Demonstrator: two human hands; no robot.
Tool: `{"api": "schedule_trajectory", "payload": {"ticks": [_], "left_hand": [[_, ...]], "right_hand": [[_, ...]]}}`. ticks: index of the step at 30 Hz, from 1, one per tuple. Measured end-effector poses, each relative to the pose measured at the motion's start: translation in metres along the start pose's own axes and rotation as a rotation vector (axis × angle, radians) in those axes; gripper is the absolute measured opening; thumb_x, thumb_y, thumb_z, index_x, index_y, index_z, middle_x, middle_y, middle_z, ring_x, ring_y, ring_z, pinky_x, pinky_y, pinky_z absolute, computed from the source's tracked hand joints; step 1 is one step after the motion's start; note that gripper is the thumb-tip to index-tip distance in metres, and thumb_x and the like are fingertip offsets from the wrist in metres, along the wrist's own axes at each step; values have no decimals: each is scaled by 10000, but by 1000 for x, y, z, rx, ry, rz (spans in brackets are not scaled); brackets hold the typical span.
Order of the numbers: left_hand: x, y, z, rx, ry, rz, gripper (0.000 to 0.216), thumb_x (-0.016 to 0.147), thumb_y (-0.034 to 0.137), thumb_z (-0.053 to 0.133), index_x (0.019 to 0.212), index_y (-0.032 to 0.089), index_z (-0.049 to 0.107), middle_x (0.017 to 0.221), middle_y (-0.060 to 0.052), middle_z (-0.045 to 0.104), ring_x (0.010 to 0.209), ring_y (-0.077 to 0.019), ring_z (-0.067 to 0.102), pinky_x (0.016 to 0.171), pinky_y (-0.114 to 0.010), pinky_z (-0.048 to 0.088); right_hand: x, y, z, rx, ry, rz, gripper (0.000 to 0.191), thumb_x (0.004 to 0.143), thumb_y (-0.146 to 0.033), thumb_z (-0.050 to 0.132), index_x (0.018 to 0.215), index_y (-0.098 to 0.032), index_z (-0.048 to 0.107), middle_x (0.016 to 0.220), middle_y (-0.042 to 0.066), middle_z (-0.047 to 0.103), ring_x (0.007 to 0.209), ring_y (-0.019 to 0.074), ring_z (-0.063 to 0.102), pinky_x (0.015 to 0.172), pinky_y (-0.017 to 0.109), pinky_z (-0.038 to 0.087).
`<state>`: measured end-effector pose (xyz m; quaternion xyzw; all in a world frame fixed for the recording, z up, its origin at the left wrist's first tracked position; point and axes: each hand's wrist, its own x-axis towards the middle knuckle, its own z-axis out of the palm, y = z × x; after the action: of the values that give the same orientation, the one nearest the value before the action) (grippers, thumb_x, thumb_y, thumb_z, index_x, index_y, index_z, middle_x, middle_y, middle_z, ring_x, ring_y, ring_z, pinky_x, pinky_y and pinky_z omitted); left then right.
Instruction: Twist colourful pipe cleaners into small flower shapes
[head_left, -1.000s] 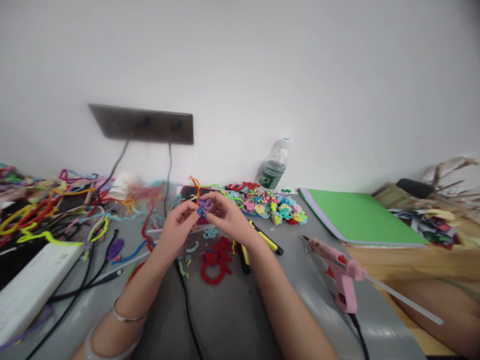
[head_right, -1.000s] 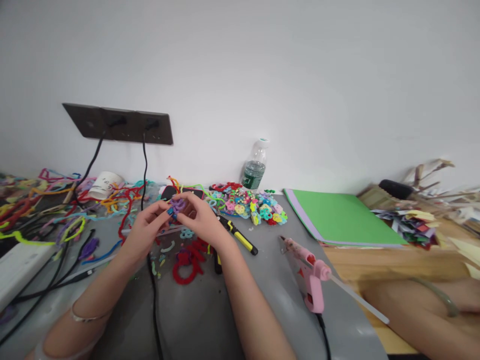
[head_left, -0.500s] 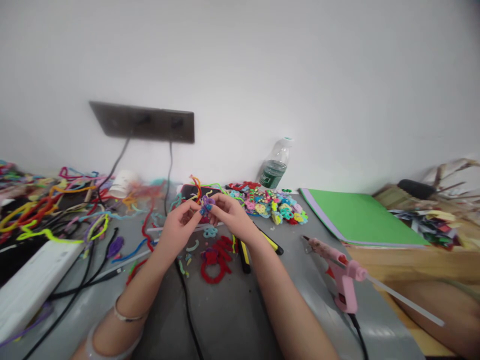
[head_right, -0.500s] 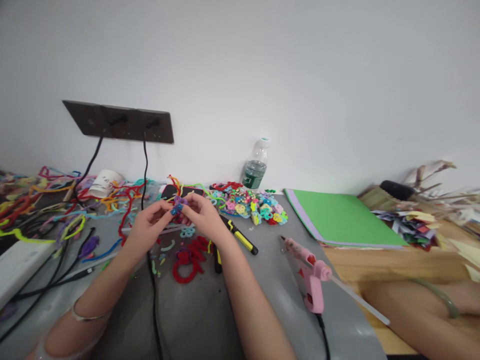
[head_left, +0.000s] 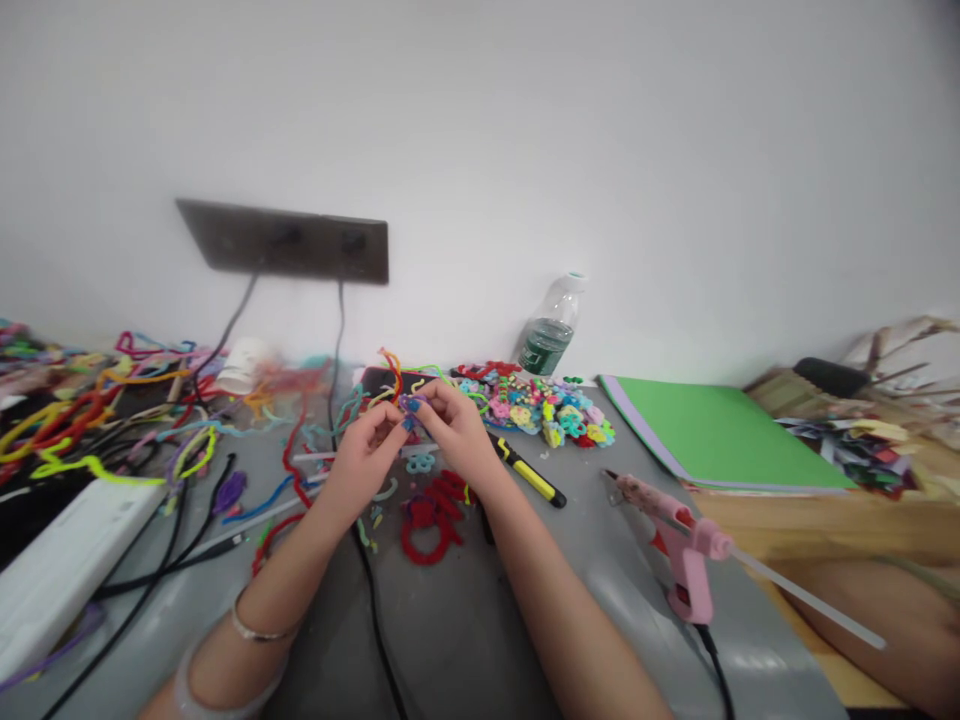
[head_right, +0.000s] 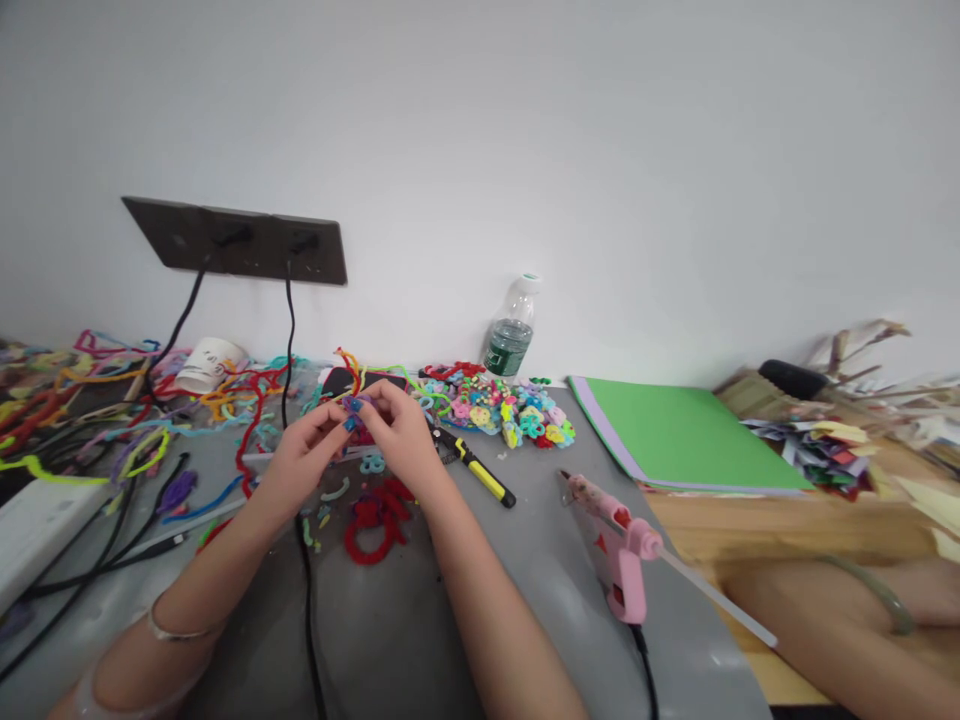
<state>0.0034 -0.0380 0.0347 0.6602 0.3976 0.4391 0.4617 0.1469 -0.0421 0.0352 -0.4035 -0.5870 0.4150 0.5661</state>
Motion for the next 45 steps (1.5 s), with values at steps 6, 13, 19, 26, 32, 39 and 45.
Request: {"api": "schedule_trajectory", "payload": {"ticks": [6, 13, 19, 26, 32, 39, 45], "left_hand": [[-1, 2, -3, 42, -42, 46, 176, 829, 320, 580, 711, 201, 528, 628, 42, 447, 547, -117, 400, 521, -230, 318], [0, 8, -16, 56, -168, 36, 157, 800, 302, 594, 699, 197, 534, 643, 29, 462, 588, -129, 420, 540, -232, 325], [2, 7, -16, 26, -139, 37, 125, 777, 293, 606, 713, 189, 580, 655, 23, 507, 599, -129, 450, 552, -229, 352], [4, -1, -14, -32, 12, -34, 148, 804, 333, 604, 786, 190, 633, 653, 25, 548, 564, -115, 469, 544, -224, 368], [4, -7, -15, -143, 57, -134, 246, 795, 431, 650, 855, 193, 640, 651, 19, 572, 548, -117, 482, 512, -220, 356], [6, -3, -16, -59, 42, -119, 302, 743, 462, 683, 764, 161, 673, 582, 32, 526, 519, -102, 427, 494, -214, 314], [8, -4, -19, 8, -27, -161, 320, 749, 469, 646, 664, 161, 648, 545, 24, 524, 507, -111, 412, 484, -223, 284]], "right_hand": [[1, -8, -14, 10, -125, 63, 333, 830, -502, 634, 816, -182, 545, 624, -43, 497, 552, 98, 413, 538, 231, 311], [-4, -20, -23, 58, -269, 133, 318, 837, -476, 660, 822, -175, 556, 653, -48, 480, 558, 83, 391, 527, 221, 287], [-2, -14, -19, 58, -219, 138, 337, 831, -503, 652, 802, -183, 550, 609, -59, 454, 522, 79, 373, 495, 216, 284], [-1, -10, -14, 58, -188, 138, 277, 827, -433, 649, 782, -185, 535, 667, -45, 501, 557, 81, 450, 535, 220, 373], [0, -3, -11, 176, -139, 242, 237, 789, -365, 671, 849, -205, 506, 672, -46, 560, 548, 98, 547, 524, 220, 438], [2, 2, -9, 160, -84, 180, 285, 744, -405, 722, 810, -193, 544, 679, -32, 587, 550, 97, 550, 522, 221, 449], [2, -1, -16, 89, -134, 200, 191, 742, -296, 715, 785, -180, 569, 676, -34, 594, 566, 92, 556, 573, 230, 486]]}}
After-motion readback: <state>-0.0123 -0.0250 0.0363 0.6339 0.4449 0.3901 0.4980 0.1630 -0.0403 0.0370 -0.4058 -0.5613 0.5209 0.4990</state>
